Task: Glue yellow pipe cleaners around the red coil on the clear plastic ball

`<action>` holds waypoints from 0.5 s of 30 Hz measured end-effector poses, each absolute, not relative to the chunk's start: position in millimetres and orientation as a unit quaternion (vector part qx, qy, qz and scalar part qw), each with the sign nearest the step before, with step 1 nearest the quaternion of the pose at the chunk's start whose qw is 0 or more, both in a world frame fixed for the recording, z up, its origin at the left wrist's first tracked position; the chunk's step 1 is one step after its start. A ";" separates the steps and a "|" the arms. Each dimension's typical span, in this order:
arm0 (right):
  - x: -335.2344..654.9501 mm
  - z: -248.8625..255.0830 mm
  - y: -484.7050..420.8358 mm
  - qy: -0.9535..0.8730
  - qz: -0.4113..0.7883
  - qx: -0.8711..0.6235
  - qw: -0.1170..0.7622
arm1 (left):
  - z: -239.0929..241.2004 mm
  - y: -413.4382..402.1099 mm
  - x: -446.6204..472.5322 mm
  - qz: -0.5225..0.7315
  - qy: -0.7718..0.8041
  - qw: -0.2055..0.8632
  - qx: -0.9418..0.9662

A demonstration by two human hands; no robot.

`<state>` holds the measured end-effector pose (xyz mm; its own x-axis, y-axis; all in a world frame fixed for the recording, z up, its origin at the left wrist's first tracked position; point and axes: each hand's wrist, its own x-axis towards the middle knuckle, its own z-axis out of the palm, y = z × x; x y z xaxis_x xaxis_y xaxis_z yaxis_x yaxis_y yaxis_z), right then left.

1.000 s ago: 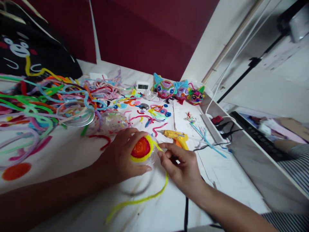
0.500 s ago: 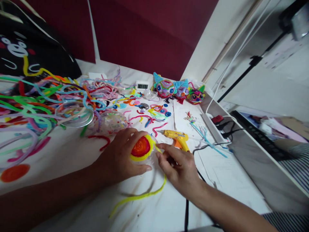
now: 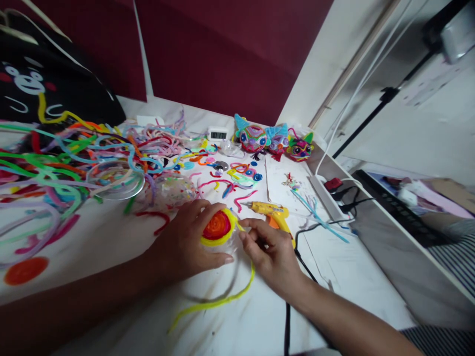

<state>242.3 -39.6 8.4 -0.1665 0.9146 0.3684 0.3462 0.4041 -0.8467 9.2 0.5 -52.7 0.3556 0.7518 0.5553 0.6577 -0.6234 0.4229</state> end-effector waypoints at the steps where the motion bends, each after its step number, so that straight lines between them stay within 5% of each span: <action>1: 242.3 8.1 -39.3 -0.696 0.315 -0.452 0.461 | -53.2 0.7 8.9 0.369 0.430 0.065 0.821; 15: 244.8 7.3 -35.4 -0.693 0.355 -0.466 0.420 | -23.6 -5.9 -0.8 0.265 0.420 0.134 0.858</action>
<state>244.8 -35.4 7.3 -0.2119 0.9443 0.2518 0.3475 0.3136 -0.8837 -0.8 -5.9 -23.6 0.5068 0.7910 0.3428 0.6490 -0.6118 0.4521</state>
